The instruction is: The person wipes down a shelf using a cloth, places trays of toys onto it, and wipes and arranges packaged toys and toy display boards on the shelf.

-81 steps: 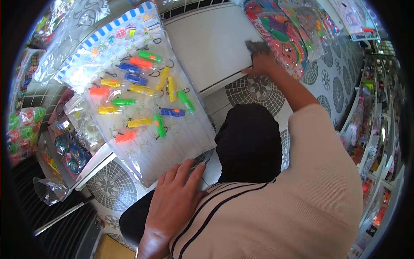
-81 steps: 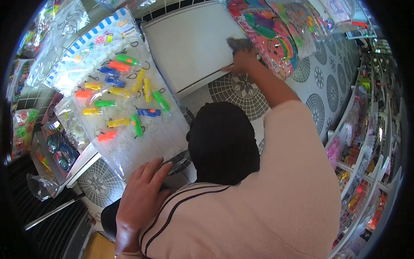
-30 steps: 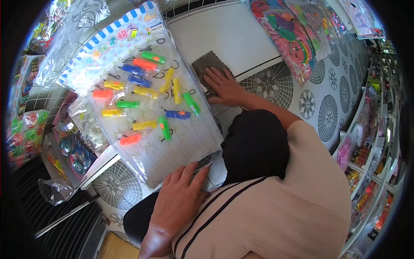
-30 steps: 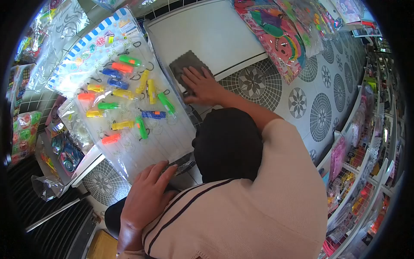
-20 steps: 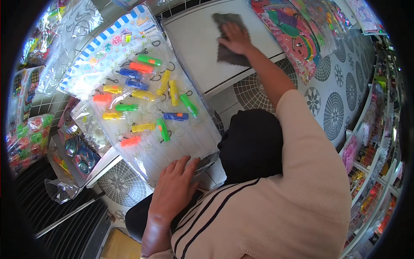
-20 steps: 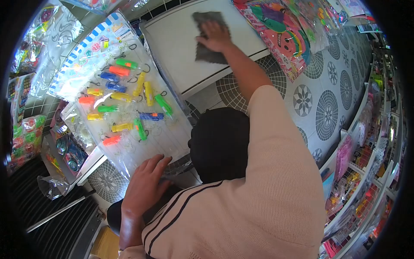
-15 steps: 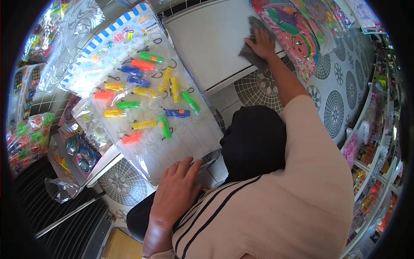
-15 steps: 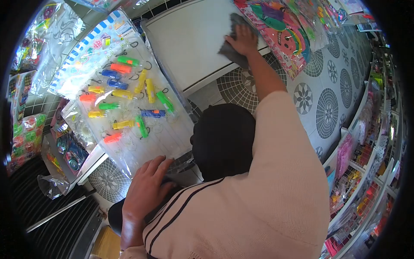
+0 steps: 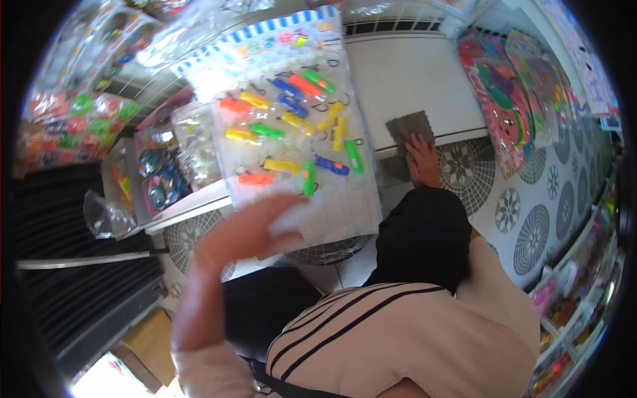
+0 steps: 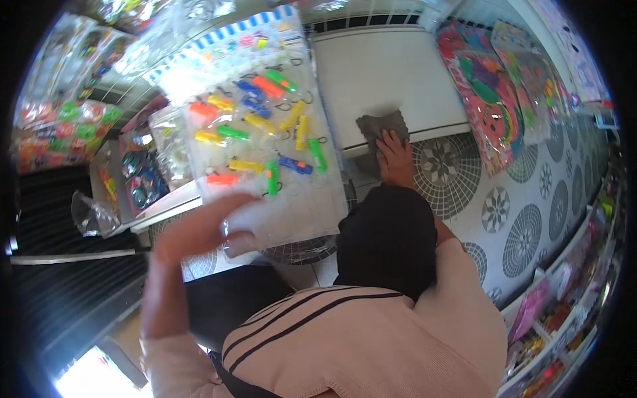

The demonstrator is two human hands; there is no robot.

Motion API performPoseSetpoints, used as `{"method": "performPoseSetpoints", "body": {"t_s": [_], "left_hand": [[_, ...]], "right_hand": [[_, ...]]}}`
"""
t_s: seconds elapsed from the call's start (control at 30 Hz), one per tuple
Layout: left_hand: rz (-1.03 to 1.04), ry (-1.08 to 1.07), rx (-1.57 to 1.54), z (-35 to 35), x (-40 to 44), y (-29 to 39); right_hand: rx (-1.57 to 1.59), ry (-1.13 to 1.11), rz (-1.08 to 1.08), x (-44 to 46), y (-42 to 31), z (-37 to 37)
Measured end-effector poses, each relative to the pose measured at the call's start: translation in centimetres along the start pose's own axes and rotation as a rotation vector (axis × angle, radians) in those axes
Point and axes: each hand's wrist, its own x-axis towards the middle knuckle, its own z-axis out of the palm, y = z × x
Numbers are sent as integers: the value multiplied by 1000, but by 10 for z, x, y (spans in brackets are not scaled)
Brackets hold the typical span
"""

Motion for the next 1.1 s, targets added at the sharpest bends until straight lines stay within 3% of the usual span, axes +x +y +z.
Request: {"method": "performPoseSetpoints", "body": {"t_s": [0.03, 0.07, 0.1, 0.17, 0.2, 0.3, 0.4, 0.5, 0.67, 0.73, 0.83, 0.97, 1.03, 1.1], "left_hand": [[-160, -15, -7, -29, 6, -7], [-441, 26, -27, -57, 15, -8], [-282, 236, 162, -70, 17, -40], [-337, 428, 503, -103, 30, -82], [-214, 594, 585, -113, 34, -112], [-239, 769, 39, -114, 53, -162], [-300, 881, 261, -86, 59, -230], [-595, 786, -478, -74, 51, -172], [-547, 832, -360, -64, 56, -197], [-491, 817, -509, -56, 54, -209], [-483, 778, -677, -51, 45, -205], [-414, 850, -904, -47, 48, -206], [-397, 874, -980, -45, 54, -204], [-299, 843, -1104, -45, 61, -209]], "right_hand": [[29, -27, -71, 7, -4, -6], [223, -63, 55, 21, -11, -18], [412, -102, 185, 42, -17, -36], [659, -166, 273, 80, -16, -60], [725, -190, 225, 102, -12, -67], [715, -399, 167, 170, -36, -98], [468, -595, 132, 222, -59, -102], [207, -656, 89, 256, -72, -80], [470, -330, 148, 243, -113, -59], [720, -186, 172, 241, -124, -53], [804, -144, 5, 246, -149, -56], [263, -237, -280, 212, -177, -10], [12, 87, -653, 169, -203, -4], [142, -117, -887, 142, -222, -6]]}}
